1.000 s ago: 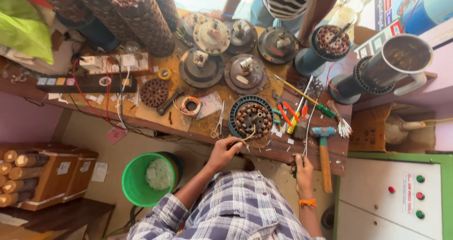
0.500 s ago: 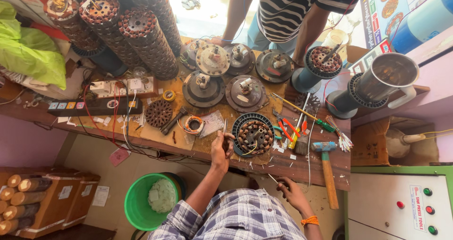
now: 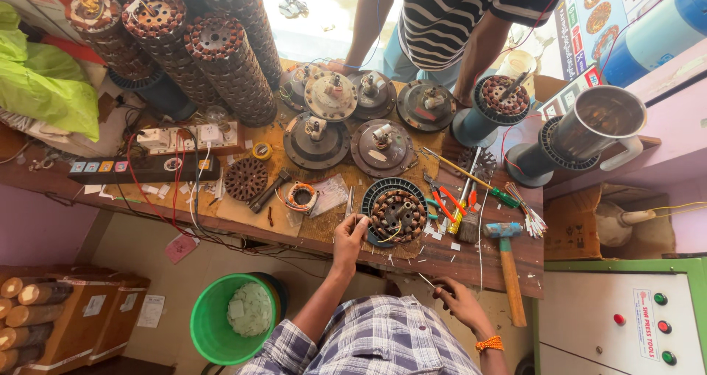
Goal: The person works on a motor stator at a cluttered workbench, using pliers and a screwdriver to adjust and trim copper windings. The person repeatedly rotates the stator and manipulates individual coils with tools.
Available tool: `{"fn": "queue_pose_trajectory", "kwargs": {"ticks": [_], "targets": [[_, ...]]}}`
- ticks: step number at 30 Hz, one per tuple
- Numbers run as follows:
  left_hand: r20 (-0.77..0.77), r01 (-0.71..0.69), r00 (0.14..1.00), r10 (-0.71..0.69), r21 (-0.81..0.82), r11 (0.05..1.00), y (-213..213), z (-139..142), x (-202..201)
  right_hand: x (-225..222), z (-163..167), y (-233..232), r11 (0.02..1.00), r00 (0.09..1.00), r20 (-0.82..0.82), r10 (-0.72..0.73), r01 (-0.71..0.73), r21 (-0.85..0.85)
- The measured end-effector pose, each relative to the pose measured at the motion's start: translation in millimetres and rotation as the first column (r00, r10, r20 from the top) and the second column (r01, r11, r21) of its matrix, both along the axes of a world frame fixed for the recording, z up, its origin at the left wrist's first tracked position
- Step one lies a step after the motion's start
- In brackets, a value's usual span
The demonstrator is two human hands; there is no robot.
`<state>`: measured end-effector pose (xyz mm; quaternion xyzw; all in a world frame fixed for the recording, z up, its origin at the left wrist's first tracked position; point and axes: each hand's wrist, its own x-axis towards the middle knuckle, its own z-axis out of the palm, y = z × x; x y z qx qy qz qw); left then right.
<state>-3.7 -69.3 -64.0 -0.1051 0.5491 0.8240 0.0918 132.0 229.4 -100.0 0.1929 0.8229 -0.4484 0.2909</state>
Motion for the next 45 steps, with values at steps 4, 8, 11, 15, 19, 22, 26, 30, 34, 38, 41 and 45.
{"fn": "queue_pose_trajectory", "kwargs": {"ticks": [4, 8, 11, 15, 19, 22, 26, 30, 34, 38, 41, 45], "targets": [[-0.013, 0.004, 1.0, -0.004, -0.001, 1.0, -1, 2, -1, -2, -3, 1, 1.0, 1.0, -0.007, -0.02, 0.02, 0.005], [-0.035, -0.013, 0.999, 0.01, -0.067, 0.998, 3, 2, 7, 5, -14, 5, 0.999, 0.99, -0.14, 0.001, -0.006, -0.04], [-0.152, 0.019, 0.988, -0.038, -0.127, 0.992, 6, -2, 16, 14, -15, 10, 1.0, 0.971, -0.238, -0.022, 0.017, -0.022], [-0.179, 0.031, 0.983, -0.048, -0.096, 0.995, 9, -3, 22, 21, 11, 7, 0.907, 0.869, -0.306, -0.39, 0.305, -0.29], [-0.225, 0.064, 0.97, -0.096, -0.147, 0.987, 7, 14, 19, 12, 54, 0, 0.81, 0.689, -0.452, -0.566, 0.364, -0.46], [-0.334, 0.096, 0.917, -0.218, -0.344, 0.934, 4, 33, 22, 5, 76, -2, 0.739, 0.597, -0.48, -0.643, 0.319, -0.593], [-0.349, 0.175, 0.862, -0.367, -0.474, 0.863, -3, 48, 31, -9, 88, -1, 0.705, 0.604, -0.434, -0.669, 0.33, -0.628], [-0.47, -0.021, 0.809, -0.353, -0.623, 0.782, 0, 50, 41, -29, 100, -17, 0.903, 0.7, -0.582, -0.414, 0.234, -0.361], [-0.447, -0.048, 0.847, -0.288, -0.604, 0.796, 9, 44, 43, -51, 120, -36, 0.995, 0.672, -0.734, 0.098, -0.067, 0.072], [-0.395, 0.014, 0.863, -0.315, -0.606, 0.795, 13, 40, 45, -72, 130, -43, 0.971, 0.644, -0.727, 0.238, -0.176, 0.162], [-0.482, -0.014, 0.8, -0.358, -0.61, 0.792, 14, 37, 45, -83, 130, -40, 0.946, 0.588, -0.742, 0.322, -0.225, 0.232], [-0.48, -0.044, 0.834, -0.273, -0.551, 0.833, 18, 28, 42, -91, 129, -35, 0.915, 0.535, -0.743, 0.402, -0.257, 0.31]]}}
